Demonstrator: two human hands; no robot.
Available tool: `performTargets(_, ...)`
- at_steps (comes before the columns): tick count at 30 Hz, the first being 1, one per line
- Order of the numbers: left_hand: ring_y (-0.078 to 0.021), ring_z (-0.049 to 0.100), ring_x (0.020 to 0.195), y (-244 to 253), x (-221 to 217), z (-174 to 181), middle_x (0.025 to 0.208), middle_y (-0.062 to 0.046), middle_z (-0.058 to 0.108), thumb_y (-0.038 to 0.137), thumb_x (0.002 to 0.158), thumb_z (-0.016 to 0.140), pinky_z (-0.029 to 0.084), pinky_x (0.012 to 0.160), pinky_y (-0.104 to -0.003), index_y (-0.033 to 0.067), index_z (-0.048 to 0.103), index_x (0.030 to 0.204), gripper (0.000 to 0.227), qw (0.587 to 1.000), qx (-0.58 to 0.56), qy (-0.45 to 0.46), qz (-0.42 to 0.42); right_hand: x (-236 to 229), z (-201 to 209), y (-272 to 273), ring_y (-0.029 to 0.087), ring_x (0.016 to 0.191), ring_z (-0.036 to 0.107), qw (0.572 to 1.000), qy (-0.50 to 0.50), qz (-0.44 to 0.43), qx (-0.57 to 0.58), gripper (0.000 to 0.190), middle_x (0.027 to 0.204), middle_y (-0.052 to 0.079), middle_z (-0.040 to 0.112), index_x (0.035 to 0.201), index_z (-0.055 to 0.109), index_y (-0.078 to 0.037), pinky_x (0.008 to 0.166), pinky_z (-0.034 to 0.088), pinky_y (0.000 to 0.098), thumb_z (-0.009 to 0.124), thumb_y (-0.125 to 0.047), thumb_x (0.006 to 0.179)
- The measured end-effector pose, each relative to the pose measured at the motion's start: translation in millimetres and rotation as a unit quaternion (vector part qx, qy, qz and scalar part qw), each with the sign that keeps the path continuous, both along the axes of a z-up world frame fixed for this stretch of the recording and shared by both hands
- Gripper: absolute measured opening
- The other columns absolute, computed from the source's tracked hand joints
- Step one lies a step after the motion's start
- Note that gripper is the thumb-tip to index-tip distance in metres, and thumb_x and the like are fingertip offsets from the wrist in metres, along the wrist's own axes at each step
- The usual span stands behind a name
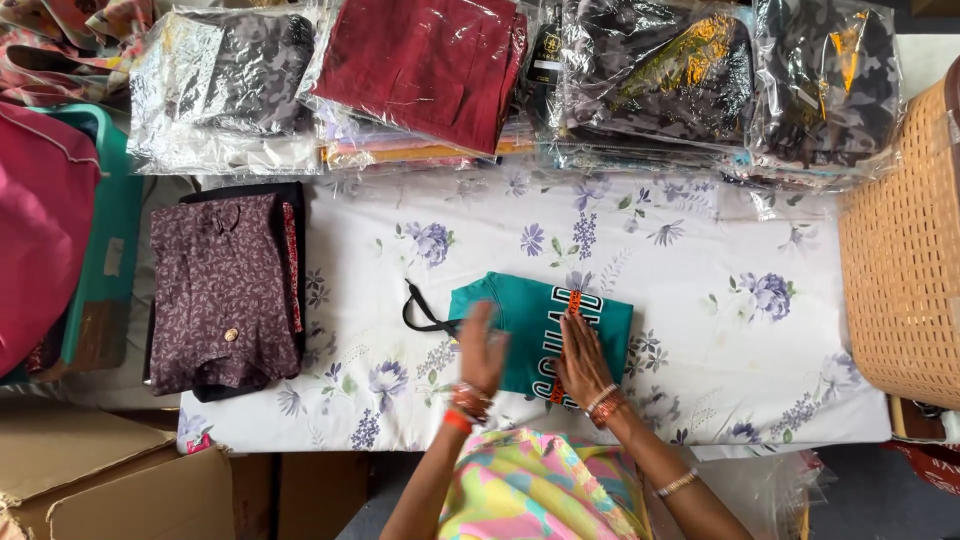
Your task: Folding and organizing various garments on a table in a sorting facility.
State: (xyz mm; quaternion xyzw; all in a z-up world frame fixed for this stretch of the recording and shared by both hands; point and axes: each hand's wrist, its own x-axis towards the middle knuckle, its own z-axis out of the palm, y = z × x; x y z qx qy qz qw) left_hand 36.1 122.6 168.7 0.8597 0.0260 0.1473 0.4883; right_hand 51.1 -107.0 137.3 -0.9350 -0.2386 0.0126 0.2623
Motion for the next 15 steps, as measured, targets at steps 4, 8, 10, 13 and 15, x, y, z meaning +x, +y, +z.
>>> performTargets(4,-0.0329,0.034,0.149,-35.9,0.4,-22.0,0.158,-0.014,0.042,0.038,0.099,0.058,0.023,0.122,-0.053,0.0081,0.042,0.153,0.064,0.962,0.202,0.026,-0.180,13.7,-12.7,3.3,0.035,0.156,0.017,0.999,-0.004,0.008,-0.034,0.077,0.167,0.021,0.019,0.160,0.018,0.000,0.125,0.015,0.0497,0.050,-0.032,0.098)
performTargets(8,-0.0274,0.023,0.153,-38.9,-1.7,-24.8,0.164,-0.008,0.031,0.048,0.098,0.053,0.009,0.122,-0.058,0.0170,0.033,0.158,0.070,0.899,0.340,0.087,-0.263,20.2,-17.8,-17.0,0.032,0.153,0.020,0.991,-0.026,-0.050,-0.124,0.077,0.166,0.018,0.022,0.158,0.023,-0.004,0.123,0.009,0.0540,0.040,-0.050,0.098)
performTargets(10,-0.0266,0.022,0.152,-36.9,0.2,-27.2,0.164,-0.007,0.030,0.048,0.098,0.053,0.007,0.122,-0.059,0.0199,0.033,0.157,0.068,0.897,0.343,0.098,-0.261,23.8,-22.3,-28.8,0.031,0.153,0.022,0.984,-0.030,-0.100,-0.141,0.078,0.166,0.016,0.024,0.158,0.025,-0.006,0.123,0.007,0.0559,0.038,-0.054,0.098)
performTargets(13,-0.0265,0.030,0.152,-25.8,-3.3,-43.2,0.162,-0.007,0.039,0.041,0.101,0.056,0.013,0.124,-0.057,0.0188,0.044,0.152,0.057,0.923,0.287,0.076,-0.246,22.9,-32.6,-39.9,0.032,0.155,0.022,0.959,-0.007,-0.253,-0.130,0.073,0.167,0.017,0.026,0.160,0.029,-0.008,0.124,0.006,0.0582,0.038,-0.050,0.101)
performTargets(15,-0.0260,0.042,0.148,-13.1,-7.5,-54.1,0.155,-0.008,0.052,0.033,0.103,0.056,0.025,0.124,-0.050,0.0168,0.056,0.144,0.045,0.984,0.147,0.046,-0.088,20.8,-39.9,-45.5,0.034,0.156,0.022,0.947,0.000,-0.310,-0.089,0.068,0.168,0.017,0.027,0.162,0.031,-0.011,0.124,0.007,0.0590,0.038,-0.047,0.104)
